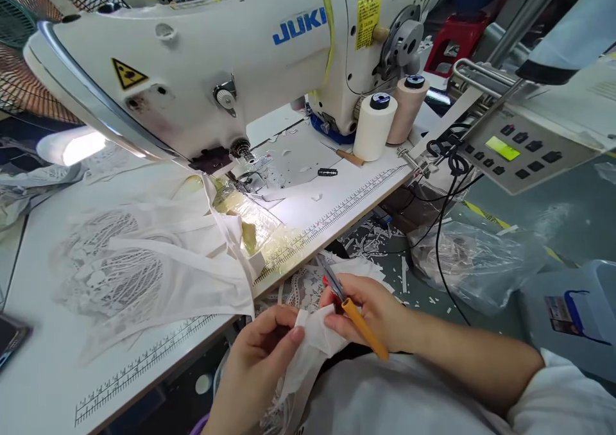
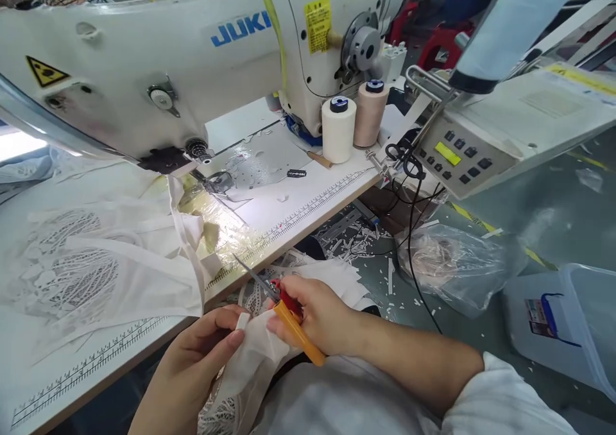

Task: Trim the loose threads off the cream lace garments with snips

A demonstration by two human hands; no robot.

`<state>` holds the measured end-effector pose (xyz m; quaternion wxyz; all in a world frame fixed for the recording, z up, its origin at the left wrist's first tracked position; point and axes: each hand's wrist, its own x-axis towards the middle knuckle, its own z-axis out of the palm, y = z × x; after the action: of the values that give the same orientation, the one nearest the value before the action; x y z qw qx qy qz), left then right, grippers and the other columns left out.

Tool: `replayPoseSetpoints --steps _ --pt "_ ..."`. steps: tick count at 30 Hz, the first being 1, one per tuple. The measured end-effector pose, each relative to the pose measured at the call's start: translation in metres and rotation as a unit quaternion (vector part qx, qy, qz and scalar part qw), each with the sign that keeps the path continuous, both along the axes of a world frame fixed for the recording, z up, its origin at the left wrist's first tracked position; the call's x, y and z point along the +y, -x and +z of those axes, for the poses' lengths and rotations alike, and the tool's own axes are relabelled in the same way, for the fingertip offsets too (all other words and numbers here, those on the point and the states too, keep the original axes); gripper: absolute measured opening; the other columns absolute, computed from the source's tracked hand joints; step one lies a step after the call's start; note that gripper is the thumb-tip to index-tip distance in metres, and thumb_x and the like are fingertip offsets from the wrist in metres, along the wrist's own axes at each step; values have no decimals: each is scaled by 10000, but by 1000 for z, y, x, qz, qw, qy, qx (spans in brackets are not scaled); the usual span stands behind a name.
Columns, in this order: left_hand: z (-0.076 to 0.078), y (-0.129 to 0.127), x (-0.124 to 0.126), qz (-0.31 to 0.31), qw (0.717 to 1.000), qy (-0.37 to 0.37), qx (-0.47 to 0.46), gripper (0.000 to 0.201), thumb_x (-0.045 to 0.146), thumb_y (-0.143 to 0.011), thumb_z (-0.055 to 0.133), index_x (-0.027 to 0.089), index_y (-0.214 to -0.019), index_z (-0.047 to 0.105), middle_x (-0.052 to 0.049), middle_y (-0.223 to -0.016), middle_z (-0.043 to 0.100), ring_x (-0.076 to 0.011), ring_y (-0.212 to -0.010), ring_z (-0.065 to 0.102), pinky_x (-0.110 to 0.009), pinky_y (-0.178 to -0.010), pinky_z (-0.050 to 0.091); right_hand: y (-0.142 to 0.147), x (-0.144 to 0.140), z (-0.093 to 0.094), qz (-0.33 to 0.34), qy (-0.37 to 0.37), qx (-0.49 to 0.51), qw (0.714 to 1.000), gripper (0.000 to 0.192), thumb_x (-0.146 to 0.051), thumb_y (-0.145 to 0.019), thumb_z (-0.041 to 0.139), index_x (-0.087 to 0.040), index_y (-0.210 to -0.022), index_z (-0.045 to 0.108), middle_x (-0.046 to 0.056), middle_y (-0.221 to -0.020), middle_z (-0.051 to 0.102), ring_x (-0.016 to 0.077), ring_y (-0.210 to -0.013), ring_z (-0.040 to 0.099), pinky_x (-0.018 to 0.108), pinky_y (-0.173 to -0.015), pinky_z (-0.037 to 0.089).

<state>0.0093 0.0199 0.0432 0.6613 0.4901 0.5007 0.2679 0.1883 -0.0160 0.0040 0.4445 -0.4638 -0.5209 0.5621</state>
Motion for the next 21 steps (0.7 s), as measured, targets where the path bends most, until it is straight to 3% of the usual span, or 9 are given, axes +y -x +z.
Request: replayPoseSetpoints --steps 5,11,15,21 --pt "5 -3 -5 100 991 94 -9 289 376 -528 840 170 -589 648 13 -596 632 -88 -527 499 -144 -489 386 5 0 -1 -35 -14 16 999 144 -213 -706 592 -178 -835 536 31 -813 603 143 -671 538 274 -612 452" --pt "11 -4 -10 152 987 57 1 274 325 -490 858 166 -555 644 18 -637 642 -88 -563 512 -135 -509 406 7 -1 6 -20 -10 55 998 118 -233 -724 596 -198 -793 505 88 -978 641 176 -756 585 317 -652 487" --pt "18 -4 -15 141 989 34 29 219 327 -579 812 172 -610 661 0 -707 670 -113 -623 556 -157 -560 432 11 -1 12 -15 2 56 998 130 -238 -720 596 -204 -762 478 75 -897 628 200 -812 592 300 -632 486" --pt "18 1 -20 129 991 30 35 202 314 -613 787 172 -610 643 -6 -697 653 -119 -592 551 -181 -532 413 16 -2 13 -17 -15 10 1000 150 -254 -722 562 -207 -707 421 2 -710 532 123 -580 469 262 -541 411"
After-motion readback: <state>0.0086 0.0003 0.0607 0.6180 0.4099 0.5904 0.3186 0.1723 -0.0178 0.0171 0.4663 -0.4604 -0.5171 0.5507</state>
